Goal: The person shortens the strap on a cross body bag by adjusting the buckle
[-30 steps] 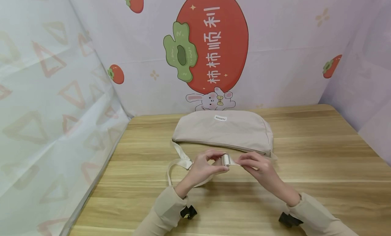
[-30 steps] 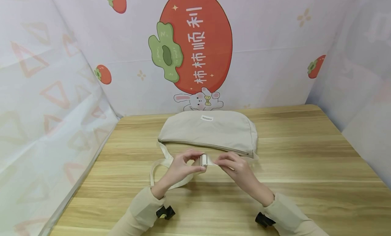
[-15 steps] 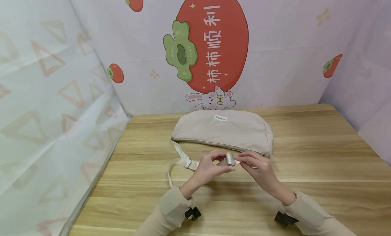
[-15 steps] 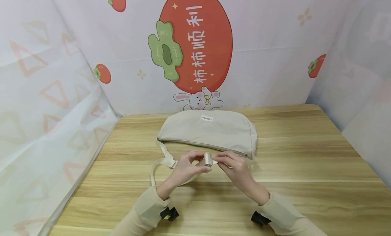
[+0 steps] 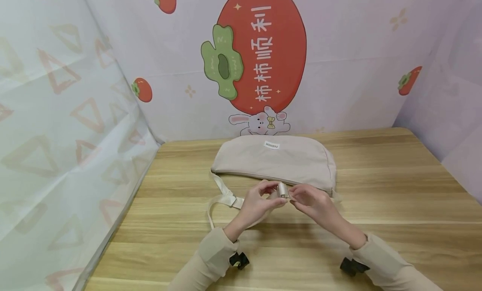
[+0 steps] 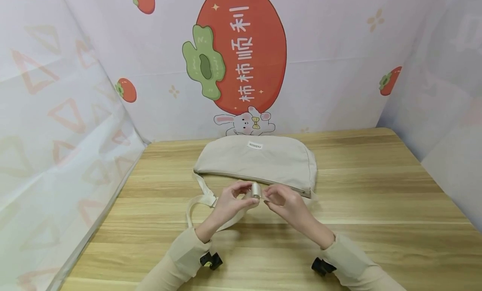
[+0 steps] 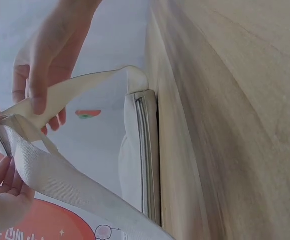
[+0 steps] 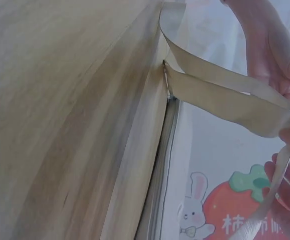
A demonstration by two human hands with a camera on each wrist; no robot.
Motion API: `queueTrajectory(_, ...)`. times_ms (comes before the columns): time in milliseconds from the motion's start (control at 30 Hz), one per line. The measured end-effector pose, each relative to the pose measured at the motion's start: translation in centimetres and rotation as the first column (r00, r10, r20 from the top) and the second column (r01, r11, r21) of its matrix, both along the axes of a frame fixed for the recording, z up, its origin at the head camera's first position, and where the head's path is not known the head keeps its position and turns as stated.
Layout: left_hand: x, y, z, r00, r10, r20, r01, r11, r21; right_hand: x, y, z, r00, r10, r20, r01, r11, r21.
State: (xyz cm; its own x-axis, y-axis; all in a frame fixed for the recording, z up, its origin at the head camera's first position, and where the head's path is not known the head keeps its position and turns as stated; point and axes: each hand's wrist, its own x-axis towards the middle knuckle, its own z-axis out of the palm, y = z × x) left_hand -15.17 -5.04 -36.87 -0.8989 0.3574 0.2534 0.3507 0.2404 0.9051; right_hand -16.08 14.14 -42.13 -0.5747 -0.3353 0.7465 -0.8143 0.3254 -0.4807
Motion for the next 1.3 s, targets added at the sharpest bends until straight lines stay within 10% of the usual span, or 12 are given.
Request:
queueTrajectory(300,-0.5,-0.3,-0.3,0.998,0.046,0.032,-0.049,0.994,0.097,-0.3,1.8,-0.5,0.999,-0.013,-0.046,0.013,1.000,0.001)
queueTrajectory(667,-1.9,0.0,-3.3,0.999,0.014,0.051,-0.019,0.995,0.093,-0.2,1.9,-0.6,0.994,-0.077,-0.078,0.077,0.997,-0.002)
queueTrajectory(1300,-2.1,-0.2,-3.0,0.973,-0.046,0.227,-0.025,0.954,0.300,0.2,1.2,0.2,0.995,-0.092,-0.040,0.088,0.992,-0.096)
